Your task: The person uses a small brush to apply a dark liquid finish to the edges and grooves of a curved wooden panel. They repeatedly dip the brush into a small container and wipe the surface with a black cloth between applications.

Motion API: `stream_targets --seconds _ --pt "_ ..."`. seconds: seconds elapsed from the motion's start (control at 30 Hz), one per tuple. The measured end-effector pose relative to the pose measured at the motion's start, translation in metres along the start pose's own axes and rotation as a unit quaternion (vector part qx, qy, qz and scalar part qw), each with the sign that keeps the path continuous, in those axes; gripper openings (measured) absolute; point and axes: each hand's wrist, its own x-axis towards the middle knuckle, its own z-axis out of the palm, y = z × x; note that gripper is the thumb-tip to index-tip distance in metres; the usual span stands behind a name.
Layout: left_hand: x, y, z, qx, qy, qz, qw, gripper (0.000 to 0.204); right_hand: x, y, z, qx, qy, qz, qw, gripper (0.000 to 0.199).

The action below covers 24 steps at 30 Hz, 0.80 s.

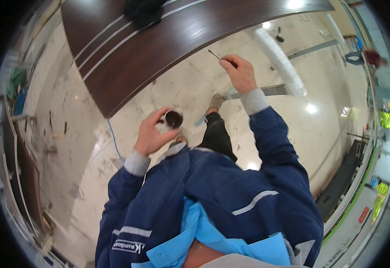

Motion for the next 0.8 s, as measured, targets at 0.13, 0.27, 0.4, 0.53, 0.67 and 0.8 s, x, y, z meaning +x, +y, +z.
stream_targets --seconds 0.13,0.27,0.4,0.53,0.67,0.8 --pt "0.013 -0.008 0.012 -0.052 0.043 0.020 0.998 0.061 -0.053 -0.059 -0.010 0.023 -0.188 0.014 0.982 0.018" --pt "0.034 -0.010 0.019 -0.076 0.047 0.017 0.996 0.058 -0.060 -0.102 -0.020 -0.068 -0.251 -0.082 0.962 0.013" --pt "0.045 -0.012 0.023 -0.043 0.035 0.040 0.998 0.057 -0.054 -0.109 -0.004 -0.160 -0.233 -0.220 0.934 0.009" --pt "0.053 -0.014 0.027 -0.019 0.042 0.048 0.998 0.055 -0.049 -0.102 0.022 -0.199 -0.237 -0.271 0.911 0.008" --pt "0.056 -0.013 0.025 -0.019 0.053 0.039 0.998 0.055 -0.051 -0.096 0.024 -0.233 -0.248 -0.241 0.909 0.007" --pt "0.057 -0.010 0.021 -0.018 0.066 0.028 0.997 0.058 -0.054 -0.087 0.008 -0.198 -0.224 -0.180 0.937 0.008"
